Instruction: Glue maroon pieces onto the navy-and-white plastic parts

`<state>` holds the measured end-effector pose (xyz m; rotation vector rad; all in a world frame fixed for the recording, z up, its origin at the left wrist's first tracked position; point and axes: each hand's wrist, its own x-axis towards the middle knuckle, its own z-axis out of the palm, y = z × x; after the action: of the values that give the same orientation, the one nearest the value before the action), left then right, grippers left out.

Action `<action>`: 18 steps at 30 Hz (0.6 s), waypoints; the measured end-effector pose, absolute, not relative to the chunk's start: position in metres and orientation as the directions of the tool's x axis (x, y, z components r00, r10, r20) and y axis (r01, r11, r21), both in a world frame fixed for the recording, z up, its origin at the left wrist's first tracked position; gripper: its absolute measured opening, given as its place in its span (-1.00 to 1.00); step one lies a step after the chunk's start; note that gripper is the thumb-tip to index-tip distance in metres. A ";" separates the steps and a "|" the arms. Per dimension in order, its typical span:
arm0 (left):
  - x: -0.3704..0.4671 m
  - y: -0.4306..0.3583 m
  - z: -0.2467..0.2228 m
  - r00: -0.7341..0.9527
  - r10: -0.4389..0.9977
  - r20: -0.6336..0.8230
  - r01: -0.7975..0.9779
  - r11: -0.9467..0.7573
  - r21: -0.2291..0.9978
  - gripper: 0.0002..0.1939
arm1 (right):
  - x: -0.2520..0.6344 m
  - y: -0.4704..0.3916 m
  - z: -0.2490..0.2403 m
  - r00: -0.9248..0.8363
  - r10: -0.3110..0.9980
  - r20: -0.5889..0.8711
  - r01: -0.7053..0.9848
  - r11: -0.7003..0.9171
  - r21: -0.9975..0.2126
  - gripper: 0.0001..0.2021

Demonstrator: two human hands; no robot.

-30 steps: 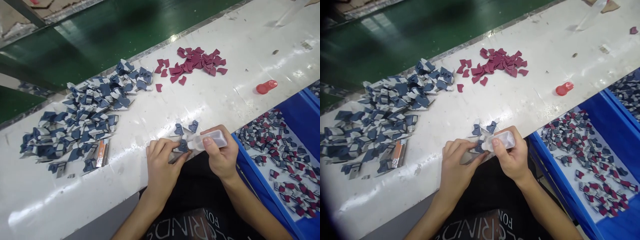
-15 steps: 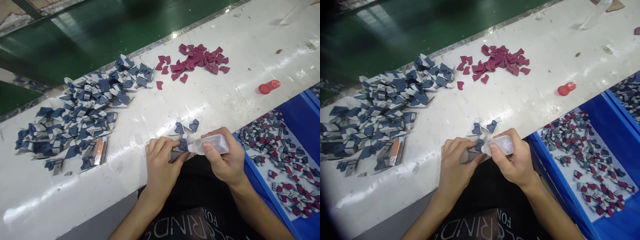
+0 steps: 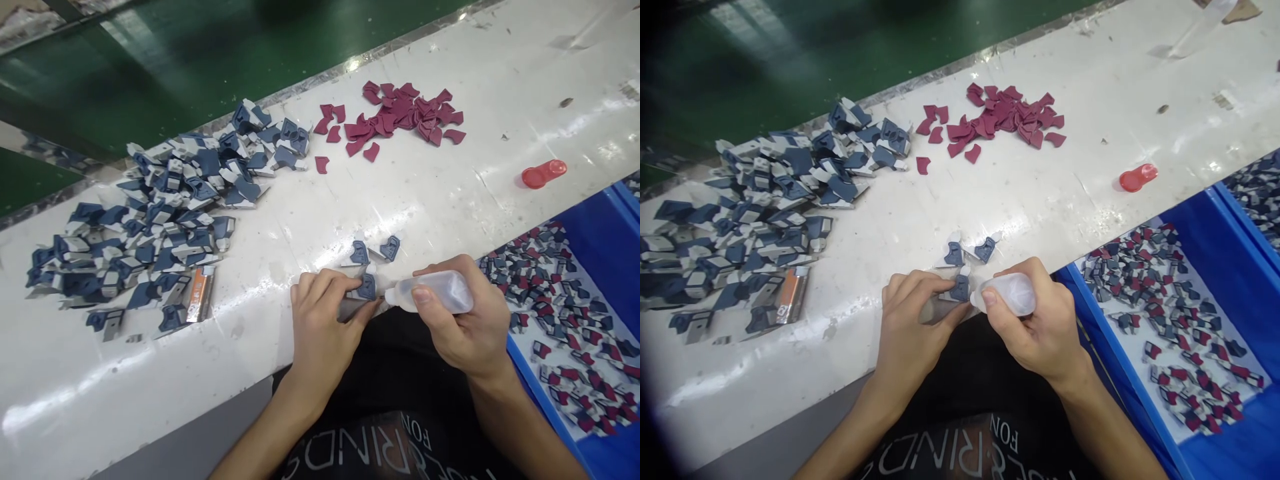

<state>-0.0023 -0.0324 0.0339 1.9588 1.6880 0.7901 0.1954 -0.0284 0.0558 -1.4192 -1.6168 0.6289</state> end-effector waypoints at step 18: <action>-0.002 -0.033 0.034 0.111 0.984 0.142 0.735 -0.177 0.655 -0.78 | 0.185 -0.014 0.039 0.155 0.918 0.366 0.546 0.229 -0.806 -0.86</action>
<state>-0.0022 -0.0326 0.0344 1.9717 1.6690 0.7875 0.1848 -0.0139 0.0392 -1.4394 -1.5135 0.4735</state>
